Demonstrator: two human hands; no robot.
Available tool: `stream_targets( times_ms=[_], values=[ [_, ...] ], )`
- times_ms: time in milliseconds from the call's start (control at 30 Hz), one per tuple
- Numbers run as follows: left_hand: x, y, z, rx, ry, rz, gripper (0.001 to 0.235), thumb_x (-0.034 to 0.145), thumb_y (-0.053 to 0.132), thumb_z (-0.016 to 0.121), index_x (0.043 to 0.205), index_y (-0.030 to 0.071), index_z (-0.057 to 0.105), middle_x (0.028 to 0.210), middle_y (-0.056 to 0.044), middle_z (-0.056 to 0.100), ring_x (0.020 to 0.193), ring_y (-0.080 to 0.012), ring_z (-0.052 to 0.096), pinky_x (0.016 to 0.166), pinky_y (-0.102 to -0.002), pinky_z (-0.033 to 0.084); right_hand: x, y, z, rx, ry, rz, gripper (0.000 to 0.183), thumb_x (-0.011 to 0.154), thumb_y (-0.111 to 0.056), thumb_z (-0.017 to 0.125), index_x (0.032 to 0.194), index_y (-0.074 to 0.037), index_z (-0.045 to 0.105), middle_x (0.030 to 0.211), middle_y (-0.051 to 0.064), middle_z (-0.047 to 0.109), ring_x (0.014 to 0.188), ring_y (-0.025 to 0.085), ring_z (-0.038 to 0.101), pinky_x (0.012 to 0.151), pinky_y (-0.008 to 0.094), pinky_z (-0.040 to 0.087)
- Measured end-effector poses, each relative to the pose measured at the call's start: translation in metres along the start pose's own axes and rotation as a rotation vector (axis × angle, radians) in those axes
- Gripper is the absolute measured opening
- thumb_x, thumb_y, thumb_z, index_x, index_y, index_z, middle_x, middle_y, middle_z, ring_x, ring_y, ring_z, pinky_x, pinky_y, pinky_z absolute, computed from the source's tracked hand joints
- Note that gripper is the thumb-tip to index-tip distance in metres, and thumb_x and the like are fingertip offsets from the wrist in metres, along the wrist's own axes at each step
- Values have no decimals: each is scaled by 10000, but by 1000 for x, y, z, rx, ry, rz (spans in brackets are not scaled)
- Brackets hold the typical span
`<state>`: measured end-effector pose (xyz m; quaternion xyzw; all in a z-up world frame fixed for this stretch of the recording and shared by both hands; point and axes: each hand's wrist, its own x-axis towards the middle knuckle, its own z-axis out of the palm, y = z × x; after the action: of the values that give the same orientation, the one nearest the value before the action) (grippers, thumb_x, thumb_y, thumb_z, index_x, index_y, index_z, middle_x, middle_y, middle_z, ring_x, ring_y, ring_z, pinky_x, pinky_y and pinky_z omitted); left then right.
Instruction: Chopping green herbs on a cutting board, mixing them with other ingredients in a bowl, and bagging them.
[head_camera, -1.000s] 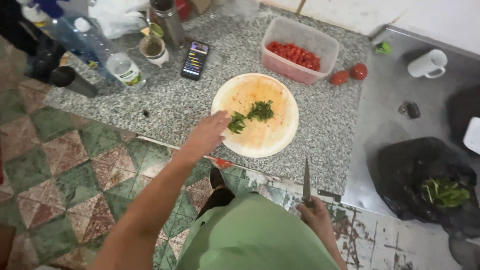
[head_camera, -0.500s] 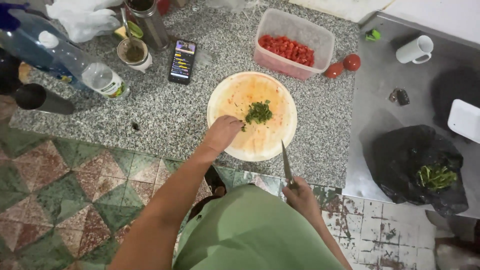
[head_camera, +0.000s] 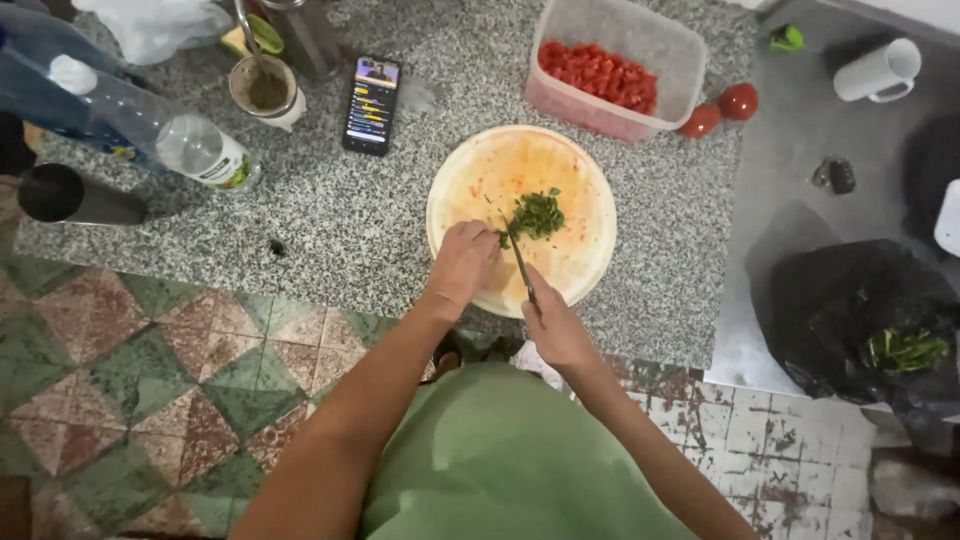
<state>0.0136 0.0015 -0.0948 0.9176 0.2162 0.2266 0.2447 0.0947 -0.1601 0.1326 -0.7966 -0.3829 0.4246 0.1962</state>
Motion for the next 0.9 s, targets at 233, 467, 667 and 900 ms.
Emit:
stream_targets(
  times_ms=[233, 467, 667, 900],
  values=[
    [1, 1, 0, 255, 85, 72, 256, 1089, 367, 524, 977, 162, 627, 946, 42, 566, 940, -171, 594, 859, -359, 448, 27, 21, 24, -94, 10, -13, 616, 1060, -238, 405, 1644, -236, 209, 1470, 313, 444, 1216, 556, 563, 987, 652, 485],
    [7, 12, -24, 200, 149, 55, 165, 992, 285, 622, 876, 169, 628, 961, 28, 524, 889, -217, 560, 729, -349, 409, 40, -38, -22, -169, -89, 33, 564, 1060, -213, 353, 1608, -144, 240, 1378, 328, 554, 1116, 477, 663, 911, 575, 545],
    [11, 23, -45, 85, 163, 3, 84, 951, 256, 672, 907, 191, 702, 905, 24, 563, 842, -230, 596, 710, -363, 449, 19, -52, -20, -153, -148, 80, 508, 1052, -216, 345, 1549, -153, 259, 1256, 354, 632, 933, 466, 730, 770, 565, 571],
    [3, 5, -19, 111, 81, 34, 143, 985, 256, 568, 944, 156, 663, 996, -2, 578, 913, -240, 596, 772, -360, 445, 51, -45, -11, -225, -103, 7, 580, 1034, -131, 378, 1582, -99, 191, 1242, 390, 622, 1014, 515, 691, 875, 608, 537]
  ],
)
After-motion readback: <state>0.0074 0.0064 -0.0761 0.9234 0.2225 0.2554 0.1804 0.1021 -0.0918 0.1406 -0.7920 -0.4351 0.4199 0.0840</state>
